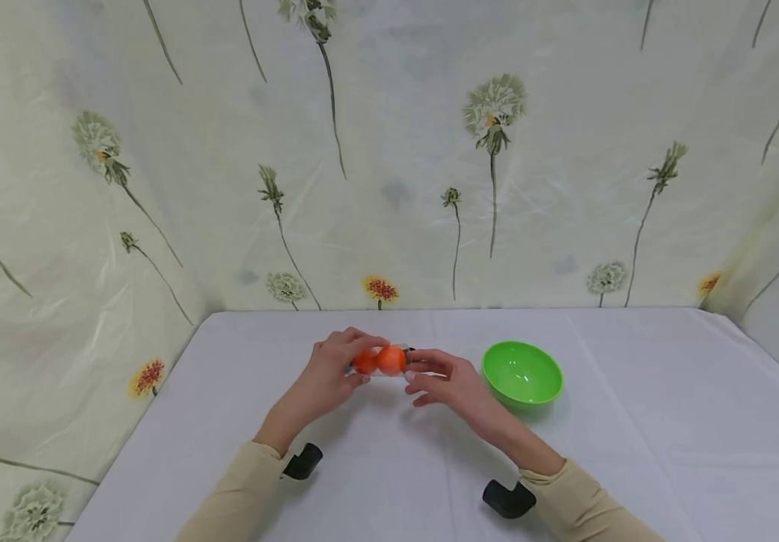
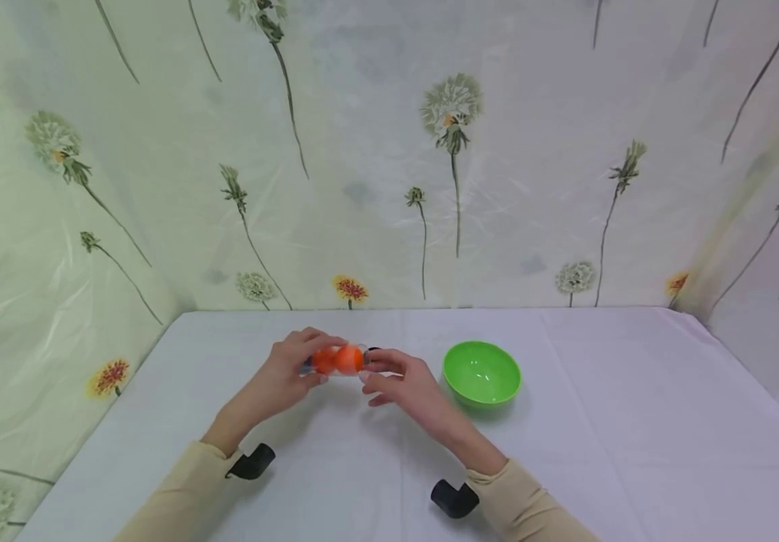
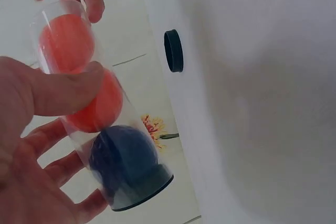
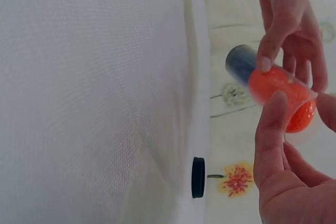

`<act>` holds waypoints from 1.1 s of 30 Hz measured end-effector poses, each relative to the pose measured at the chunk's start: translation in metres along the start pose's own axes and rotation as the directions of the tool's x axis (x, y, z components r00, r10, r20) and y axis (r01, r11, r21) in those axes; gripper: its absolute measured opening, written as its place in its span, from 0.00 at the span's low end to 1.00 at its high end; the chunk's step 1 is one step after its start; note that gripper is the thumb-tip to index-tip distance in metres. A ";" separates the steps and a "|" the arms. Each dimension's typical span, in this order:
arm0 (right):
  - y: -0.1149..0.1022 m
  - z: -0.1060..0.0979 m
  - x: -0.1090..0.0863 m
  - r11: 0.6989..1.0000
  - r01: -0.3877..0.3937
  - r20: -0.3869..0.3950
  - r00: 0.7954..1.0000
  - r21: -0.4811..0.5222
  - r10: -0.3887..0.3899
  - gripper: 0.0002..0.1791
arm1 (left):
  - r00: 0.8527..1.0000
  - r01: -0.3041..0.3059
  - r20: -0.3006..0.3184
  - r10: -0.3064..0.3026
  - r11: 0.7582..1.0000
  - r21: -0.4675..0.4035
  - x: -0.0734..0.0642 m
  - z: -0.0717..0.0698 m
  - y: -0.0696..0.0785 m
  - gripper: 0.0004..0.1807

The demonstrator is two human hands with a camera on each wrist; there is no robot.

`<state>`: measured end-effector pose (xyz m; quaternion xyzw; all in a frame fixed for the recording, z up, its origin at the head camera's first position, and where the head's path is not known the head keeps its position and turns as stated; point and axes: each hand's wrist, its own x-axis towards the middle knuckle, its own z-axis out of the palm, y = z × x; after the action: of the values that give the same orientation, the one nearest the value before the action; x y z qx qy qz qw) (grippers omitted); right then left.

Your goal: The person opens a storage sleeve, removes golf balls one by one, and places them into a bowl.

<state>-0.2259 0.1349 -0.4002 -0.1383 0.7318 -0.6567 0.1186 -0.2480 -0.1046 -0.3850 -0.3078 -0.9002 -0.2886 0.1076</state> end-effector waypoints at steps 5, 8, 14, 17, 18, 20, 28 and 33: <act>0.001 0.003 0.001 1.000 -0.008 -0.014 1.000 0.007 0.008 0.28 | 0.997 -0.077 -0.014 0.081 0.980 0.182 -0.001 0.002 0.006 0.33; 0.002 0.004 0.002 0.999 -0.001 -0.023 1.000 0.037 0.002 0.27 | 0.994 -0.102 -0.022 0.111 0.964 0.246 -0.002 0.002 0.008 0.33; 0.004 0.007 0.003 0.997 -0.008 -0.047 0.999 0.080 0.011 0.27 | 0.993 -0.103 -0.013 0.115 0.930 0.352 -0.003 0.003 0.012 0.34; 0.004 0.008 0.003 0.997 -0.015 -0.053 0.998 0.080 0.019 0.27 | 0.993 -0.106 -0.004 0.118 0.905 0.411 -0.004 0.004 0.014 0.34; 0.004 0.008 0.003 0.996 -0.016 -0.055 0.998 0.083 0.021 0.28 | 0.993 -0.108 -0.004 0.122 0.899 0.424 -0.004 0.004 0.014 0.33; 0.004 0.009 0.002 0.996 -0.017 -0.056 0.998 0.089 0.022 0.28 | 0.992 -0.112 -0.002 0.127 0.886 0.450 -0.004 0.005 0.015 0.33; 0.002 0.010 0.001 0.996 -0.010 -0.052 0.999 0.092 0.015 0.27 | 0.984 -0.150 -0.002 0.178 0.837 0.526 -0.006 0.005 0.015 0.34; 0.002 0.010 0.001 0.997 -0.008 -0.047 0.999 0.073 0.011 0.25 | 0.982 -0.157 -0.003 0.191 0.813 0.561 -0.006 0.006 0.016 0.36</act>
<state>-0.2231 0.1254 -0.4031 -0.1146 0.7105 -0.6856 0.1093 -0.2333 -0.0936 -0.3845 -0.3353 -0.9096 -0.0109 0.2453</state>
